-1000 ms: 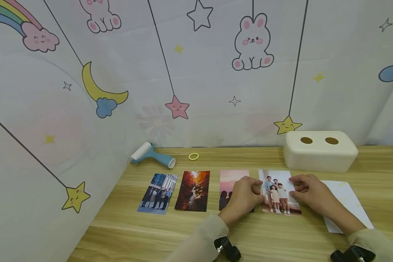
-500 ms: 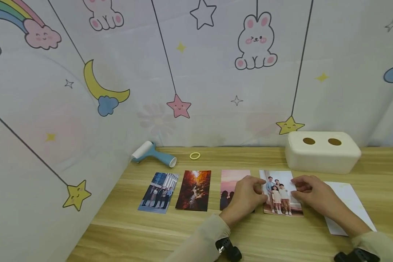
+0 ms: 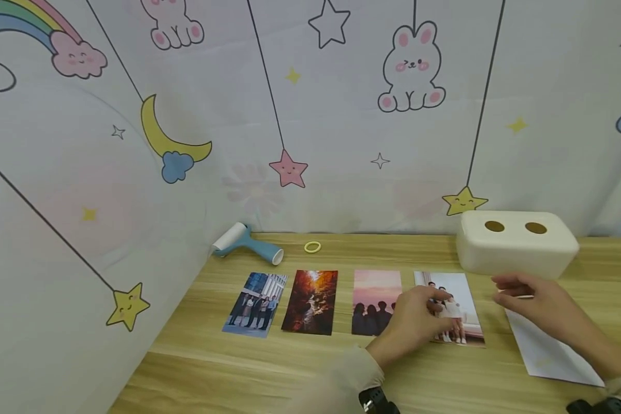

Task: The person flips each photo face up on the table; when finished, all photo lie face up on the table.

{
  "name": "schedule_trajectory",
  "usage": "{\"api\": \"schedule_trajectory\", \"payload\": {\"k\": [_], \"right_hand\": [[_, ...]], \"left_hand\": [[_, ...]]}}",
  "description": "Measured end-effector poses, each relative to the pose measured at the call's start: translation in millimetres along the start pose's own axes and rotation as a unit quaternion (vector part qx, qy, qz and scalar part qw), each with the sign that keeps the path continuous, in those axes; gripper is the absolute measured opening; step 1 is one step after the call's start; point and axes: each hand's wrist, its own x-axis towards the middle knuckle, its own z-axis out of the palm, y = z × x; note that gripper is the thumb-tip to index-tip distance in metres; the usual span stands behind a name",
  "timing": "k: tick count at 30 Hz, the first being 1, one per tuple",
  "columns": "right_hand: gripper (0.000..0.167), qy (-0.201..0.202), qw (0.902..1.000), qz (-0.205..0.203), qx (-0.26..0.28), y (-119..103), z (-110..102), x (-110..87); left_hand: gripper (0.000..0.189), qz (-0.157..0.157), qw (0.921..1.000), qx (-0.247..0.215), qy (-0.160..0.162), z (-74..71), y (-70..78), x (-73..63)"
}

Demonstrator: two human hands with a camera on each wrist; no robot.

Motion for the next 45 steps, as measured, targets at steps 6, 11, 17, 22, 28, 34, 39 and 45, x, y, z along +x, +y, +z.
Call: {"api": "schedule_trajectory", "payload": {"k": [6, 11, 17, 22, 28, 34, 39, 45], "right_hand": [[0.039, 0.018, 0.9996, 0.013, -0.015, 16.5, -17.9, -5.7], [0.035, 0.035, 0.9991, 0.007, -0.021, 31.4, -28.8, -10.6], [0.035, 0.049, 0.998, 0.013, -0.038, 49.1, -38.3, -14.6], [0.041, 0.06, 0.9963, 0.03, -0.054, 62.7, -44.7, -17.8], [0.047, 0.072, 0.996, 0.042, -0.034, 80.8, -46.7, -24.1], [0.055, 0.05, 0.9952, 0.072, -0.044, 89.3, -49.3, -24.7], [0.054, 0.043, 0.9956, 0.074, -0.039, 91.5, -48.5, -25.1], [0.041, 0.042, 0.9971, 0.062, -0.011, 90.0, -48.2, -26.4]], "left_hand": [[0.039, 0.004, 0.9999, 0.004, -0.014, 17.1, 13.0, 0.1], [0.039, -0.006, 0.9995, 0.011, -0.029, 30.3, 22.4, 1.9], [0.04, 0.002, 0.9991, 0.014, -0.041, 47.5, 28.3, 2.4], [0.04, 0.024, 0.9973, 0.057, -0.038, 59.1, 31.3, 3.6], [0.042, 0.032, 0.9937, 0.092, -0.055, 69.2, 34.0, 7.1], [0.045, 0.041, 0.9847, 0.156, -0.065, 77.2, 37.0, 11.2], [0.047, 0.058, 0.9743, 0.205, -0.074, 84.1, 40.6, 13.8], [0.049, 0.079, 0.9566, 0.272, -0.071, 90.8, 42.5, 14.3]]}}
